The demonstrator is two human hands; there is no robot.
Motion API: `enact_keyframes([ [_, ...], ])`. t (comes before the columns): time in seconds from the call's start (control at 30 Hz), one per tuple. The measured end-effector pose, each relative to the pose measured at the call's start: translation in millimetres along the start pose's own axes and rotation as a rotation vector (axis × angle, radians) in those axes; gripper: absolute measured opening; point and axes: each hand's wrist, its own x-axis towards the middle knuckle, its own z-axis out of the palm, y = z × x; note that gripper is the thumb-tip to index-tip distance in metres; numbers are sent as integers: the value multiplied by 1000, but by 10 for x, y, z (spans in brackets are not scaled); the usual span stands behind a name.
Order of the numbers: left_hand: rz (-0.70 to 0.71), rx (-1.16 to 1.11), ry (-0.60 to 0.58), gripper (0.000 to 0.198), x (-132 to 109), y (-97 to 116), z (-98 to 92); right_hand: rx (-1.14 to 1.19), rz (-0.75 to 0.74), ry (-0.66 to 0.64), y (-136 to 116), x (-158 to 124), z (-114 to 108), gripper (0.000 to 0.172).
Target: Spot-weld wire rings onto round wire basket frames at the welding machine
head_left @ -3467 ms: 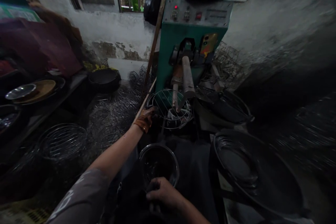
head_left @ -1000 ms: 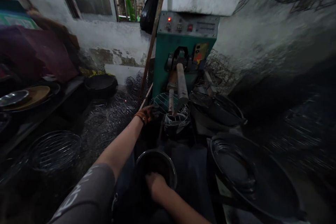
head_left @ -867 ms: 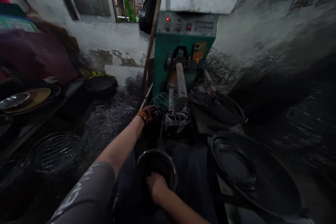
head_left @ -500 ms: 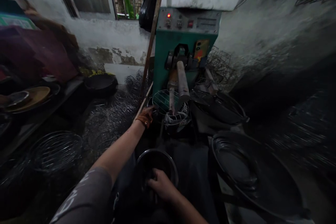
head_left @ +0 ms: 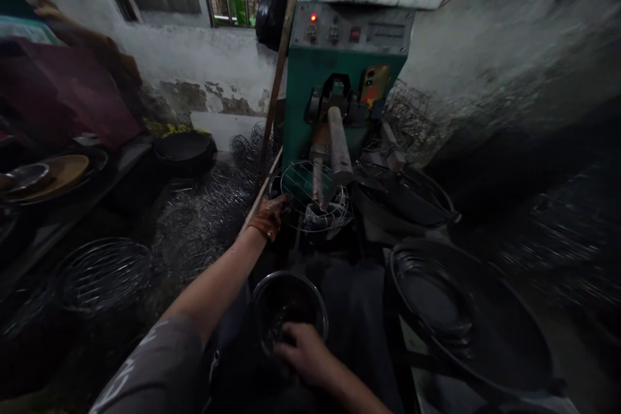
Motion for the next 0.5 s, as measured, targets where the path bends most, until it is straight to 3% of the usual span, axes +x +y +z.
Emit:
enact_keyframes([
  [0.1,26,-23,-4,58,-54,-20,-41,70,-202,305,-319,73,-365,26],
  [0.27,34,-1,36,61,-235,29,-9,229,-404,715,-878,411,-998,48],
  [0.37,27,11,77,58,-352,54,38,261,-441,814,-1031,641,-1144,50],
  [0.5,11,36,59,52,-420,48,47,132,-363,834,-1039,787,-1140,39],
])
